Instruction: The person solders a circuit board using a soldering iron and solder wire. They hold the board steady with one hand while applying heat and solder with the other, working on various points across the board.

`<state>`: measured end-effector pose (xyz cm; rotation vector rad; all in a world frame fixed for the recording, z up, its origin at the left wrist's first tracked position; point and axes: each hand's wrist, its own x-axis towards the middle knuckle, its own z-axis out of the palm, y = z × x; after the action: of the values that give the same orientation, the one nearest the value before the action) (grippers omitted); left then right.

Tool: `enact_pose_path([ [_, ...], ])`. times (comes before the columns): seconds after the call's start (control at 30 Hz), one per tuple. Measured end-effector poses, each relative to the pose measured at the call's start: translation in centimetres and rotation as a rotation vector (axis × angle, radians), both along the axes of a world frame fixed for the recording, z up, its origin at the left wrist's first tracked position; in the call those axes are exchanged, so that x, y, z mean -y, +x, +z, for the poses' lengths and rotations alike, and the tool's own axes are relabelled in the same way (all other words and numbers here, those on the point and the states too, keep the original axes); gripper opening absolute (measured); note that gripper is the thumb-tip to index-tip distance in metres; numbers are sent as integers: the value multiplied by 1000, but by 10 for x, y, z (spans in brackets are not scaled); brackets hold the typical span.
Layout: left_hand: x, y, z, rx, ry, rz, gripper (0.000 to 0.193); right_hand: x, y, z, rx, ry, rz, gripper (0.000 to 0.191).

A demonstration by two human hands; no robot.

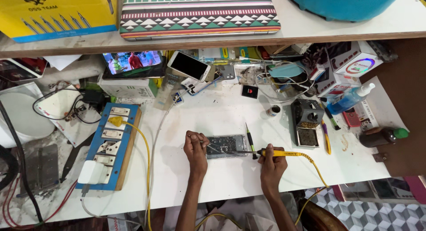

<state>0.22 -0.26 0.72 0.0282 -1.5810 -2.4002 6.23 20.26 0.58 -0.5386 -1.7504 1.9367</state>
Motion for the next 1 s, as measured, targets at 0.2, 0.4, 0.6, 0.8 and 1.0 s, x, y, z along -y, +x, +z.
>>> enact_pose_path([
  [0.2,1,-2,-2,-40,-20,13,35,3,1,6,15,-6,10,30],
  [0.4,1,-1,-2,-17,-39,12,36,3,2,8,44,4,3,30],
  [0.6,0,-2,-1,-16,-23,17,35,2,-1,3,2,26,0,27],
  [0.8,0,-1,-2,-27,14,4,36,1,0,0,0,12,9,29],
  [1.0,1,-2,-1,5,-19,23,38,1,-1,-2,-6,-41,9,25],
])
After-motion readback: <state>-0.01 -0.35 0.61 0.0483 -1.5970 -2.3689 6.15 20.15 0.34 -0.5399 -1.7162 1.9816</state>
